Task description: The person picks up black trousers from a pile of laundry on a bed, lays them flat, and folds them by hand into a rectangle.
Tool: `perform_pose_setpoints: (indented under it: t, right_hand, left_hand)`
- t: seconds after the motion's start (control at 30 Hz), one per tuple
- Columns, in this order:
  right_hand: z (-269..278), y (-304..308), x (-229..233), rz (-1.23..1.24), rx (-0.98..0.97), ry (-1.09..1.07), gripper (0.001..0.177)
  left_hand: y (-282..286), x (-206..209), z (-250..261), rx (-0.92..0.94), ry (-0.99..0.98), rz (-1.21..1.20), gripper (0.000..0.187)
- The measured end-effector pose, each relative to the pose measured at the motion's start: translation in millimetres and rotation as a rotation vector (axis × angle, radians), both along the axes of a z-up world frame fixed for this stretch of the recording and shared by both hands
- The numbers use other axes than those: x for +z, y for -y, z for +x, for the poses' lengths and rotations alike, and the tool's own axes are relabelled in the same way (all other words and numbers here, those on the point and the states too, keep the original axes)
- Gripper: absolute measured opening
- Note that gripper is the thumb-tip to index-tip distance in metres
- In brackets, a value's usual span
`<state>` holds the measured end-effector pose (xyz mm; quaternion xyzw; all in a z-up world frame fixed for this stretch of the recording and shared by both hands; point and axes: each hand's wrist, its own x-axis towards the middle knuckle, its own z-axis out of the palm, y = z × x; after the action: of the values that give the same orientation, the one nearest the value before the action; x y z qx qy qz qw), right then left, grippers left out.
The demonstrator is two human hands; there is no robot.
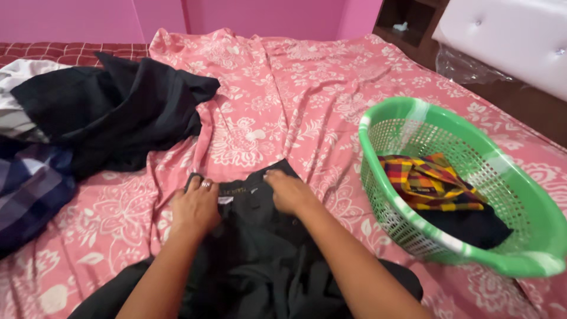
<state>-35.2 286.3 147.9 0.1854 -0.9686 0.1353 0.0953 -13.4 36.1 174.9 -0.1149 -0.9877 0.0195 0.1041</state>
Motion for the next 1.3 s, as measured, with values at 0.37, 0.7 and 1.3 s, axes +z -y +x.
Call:
perform_pose_setpoints:
  t: [0.37, 0.7, 1.3]
  right_hand:
    - [-23.7, 7.5, 13.6, 0.379, -0.091, 0.330, 0.076]
    - [-52.6, -17.0, 15.7, 0.423, 0.073, 0.181, 0.071]
    - [-40.7, -12.0, -116.6, -0.101, -0.559, 0.111, 0.100]
  left_hand:
    - [11.0, -20.8, -40.9, 0.133, 0.354, -0.613, 0.053]
    - [57.5, 5.4, -70.6, 0.255, 0.515, 0.055, 0.060]
    - [49.0, -118.3, -38.5, 0.627, 0.058, 0.664, 0.074]
